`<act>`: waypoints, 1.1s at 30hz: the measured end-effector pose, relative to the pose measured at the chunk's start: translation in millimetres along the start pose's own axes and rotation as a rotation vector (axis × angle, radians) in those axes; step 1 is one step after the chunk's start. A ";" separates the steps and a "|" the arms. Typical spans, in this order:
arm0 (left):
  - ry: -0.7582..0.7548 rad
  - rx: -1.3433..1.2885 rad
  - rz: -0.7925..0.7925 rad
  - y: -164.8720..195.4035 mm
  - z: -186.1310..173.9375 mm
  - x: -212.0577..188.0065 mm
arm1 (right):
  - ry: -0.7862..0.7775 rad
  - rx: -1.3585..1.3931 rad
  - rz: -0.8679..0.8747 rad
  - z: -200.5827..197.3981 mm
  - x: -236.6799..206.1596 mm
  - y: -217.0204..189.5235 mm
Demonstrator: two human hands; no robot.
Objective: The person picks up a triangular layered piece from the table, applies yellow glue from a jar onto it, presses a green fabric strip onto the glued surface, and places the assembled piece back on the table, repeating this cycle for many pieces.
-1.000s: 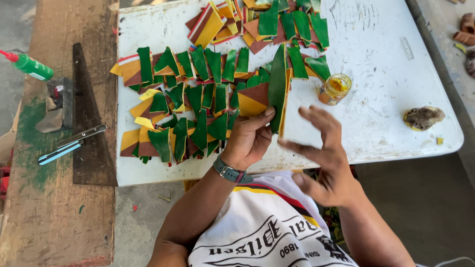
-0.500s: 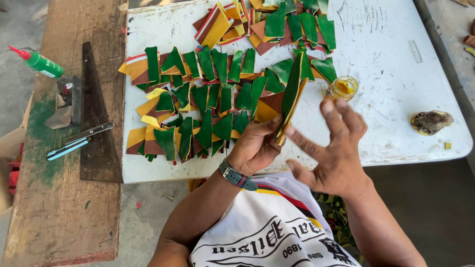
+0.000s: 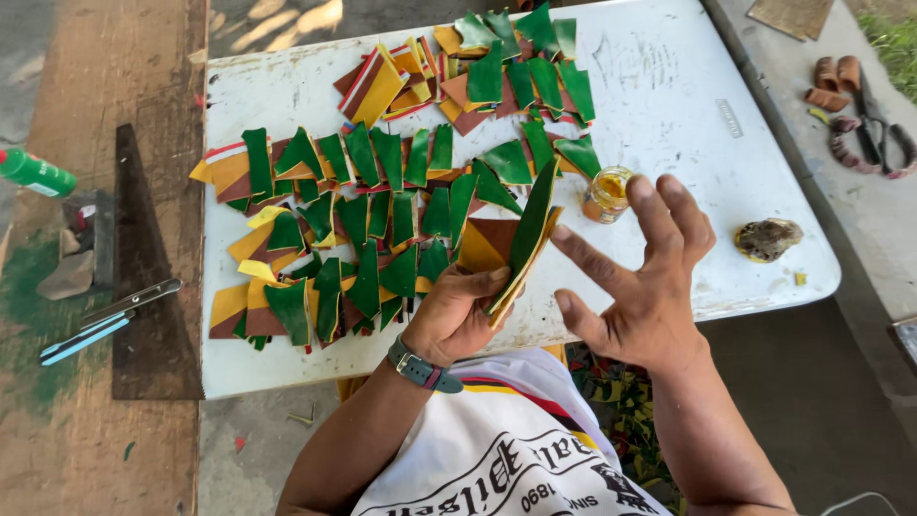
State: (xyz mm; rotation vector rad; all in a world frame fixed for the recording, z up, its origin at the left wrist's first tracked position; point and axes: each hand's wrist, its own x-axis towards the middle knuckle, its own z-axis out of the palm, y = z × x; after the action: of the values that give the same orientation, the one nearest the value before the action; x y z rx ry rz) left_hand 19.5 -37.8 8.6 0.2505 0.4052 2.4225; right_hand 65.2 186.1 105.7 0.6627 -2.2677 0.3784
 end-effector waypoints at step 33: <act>0.240 0.016 0.203 2.7 -2.9 -1.0 | -0.187 0.395 0.127 -5.3 4.7 -57.8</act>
State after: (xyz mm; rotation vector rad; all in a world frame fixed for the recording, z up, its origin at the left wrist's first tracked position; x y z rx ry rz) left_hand 17.8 -41.0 6.7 0.0060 0.5274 2.6600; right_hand 97.9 139.3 116.9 0.7788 -2.4422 0.8748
